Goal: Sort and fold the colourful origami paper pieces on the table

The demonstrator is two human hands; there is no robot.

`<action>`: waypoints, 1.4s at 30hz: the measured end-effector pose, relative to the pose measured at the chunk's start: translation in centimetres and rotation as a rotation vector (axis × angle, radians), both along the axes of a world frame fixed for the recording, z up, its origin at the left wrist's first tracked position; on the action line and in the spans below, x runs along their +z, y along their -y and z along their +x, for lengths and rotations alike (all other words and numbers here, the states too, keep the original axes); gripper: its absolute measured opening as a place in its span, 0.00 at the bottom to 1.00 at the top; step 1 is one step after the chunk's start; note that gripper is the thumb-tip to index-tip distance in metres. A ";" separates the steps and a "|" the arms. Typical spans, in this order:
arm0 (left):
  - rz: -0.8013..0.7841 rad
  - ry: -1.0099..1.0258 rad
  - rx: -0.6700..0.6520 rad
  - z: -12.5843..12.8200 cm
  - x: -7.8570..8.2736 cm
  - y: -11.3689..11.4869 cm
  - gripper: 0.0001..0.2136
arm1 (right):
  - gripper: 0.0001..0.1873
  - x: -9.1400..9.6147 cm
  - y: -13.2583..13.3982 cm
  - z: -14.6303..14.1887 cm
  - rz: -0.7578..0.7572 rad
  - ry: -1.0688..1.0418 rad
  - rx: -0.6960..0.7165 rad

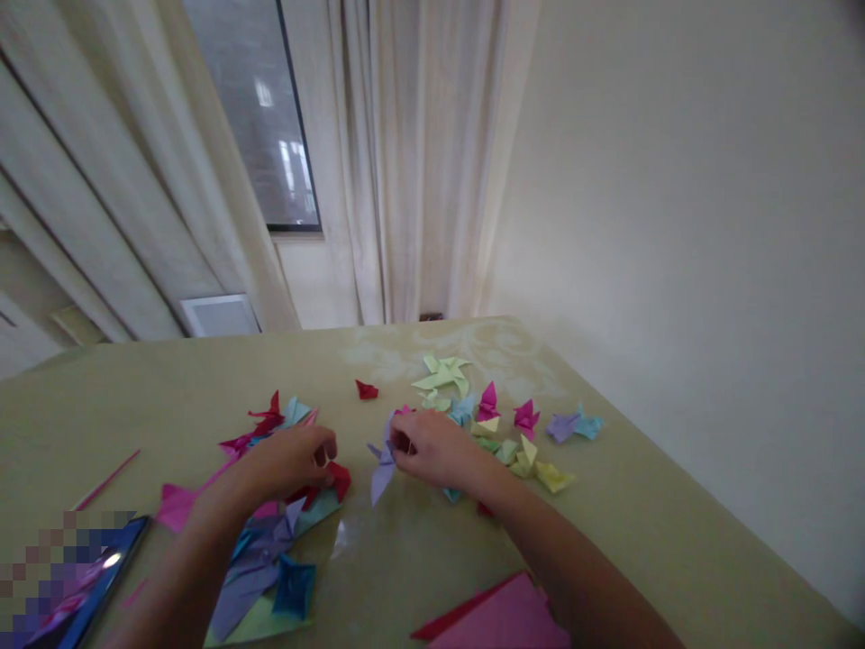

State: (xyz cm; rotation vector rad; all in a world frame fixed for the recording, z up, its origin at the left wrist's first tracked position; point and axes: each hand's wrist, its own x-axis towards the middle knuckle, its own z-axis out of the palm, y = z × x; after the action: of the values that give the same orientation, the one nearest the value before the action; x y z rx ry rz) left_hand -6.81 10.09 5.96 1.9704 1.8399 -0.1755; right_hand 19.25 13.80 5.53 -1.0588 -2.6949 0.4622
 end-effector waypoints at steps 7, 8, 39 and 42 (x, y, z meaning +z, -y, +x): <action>0.034 0.088 -0.120 1.4 -1.3 -0.5 0.10 | 0.10 -1.6 -0.6 -0.3 0.103 0.228 -0.237; 0.055 0.103 -0.130 1.3 -1.3 -0.6 0.09 | 0.10 -1.1 -0.6 -0.1 0.110 0.223 -0.250; 0.050 -0.216 0.020 -0.4 -0.4 0.4 0.06 | 0.07 1.6 2.9 2.3 0.003 0.398 0.021; 0.030 -0.109 -0.004 -0.3 -0.2 0.2 0.03 | 0.07 2.2 3.0 2.7 0.004 0.398 -0.051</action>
State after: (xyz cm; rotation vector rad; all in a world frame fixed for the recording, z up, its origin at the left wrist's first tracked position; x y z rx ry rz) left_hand -7.14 9.91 5.77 2.0219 1.9164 -0.2627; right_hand 21.94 10.77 7.78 -1.3383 -2.9931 0.2570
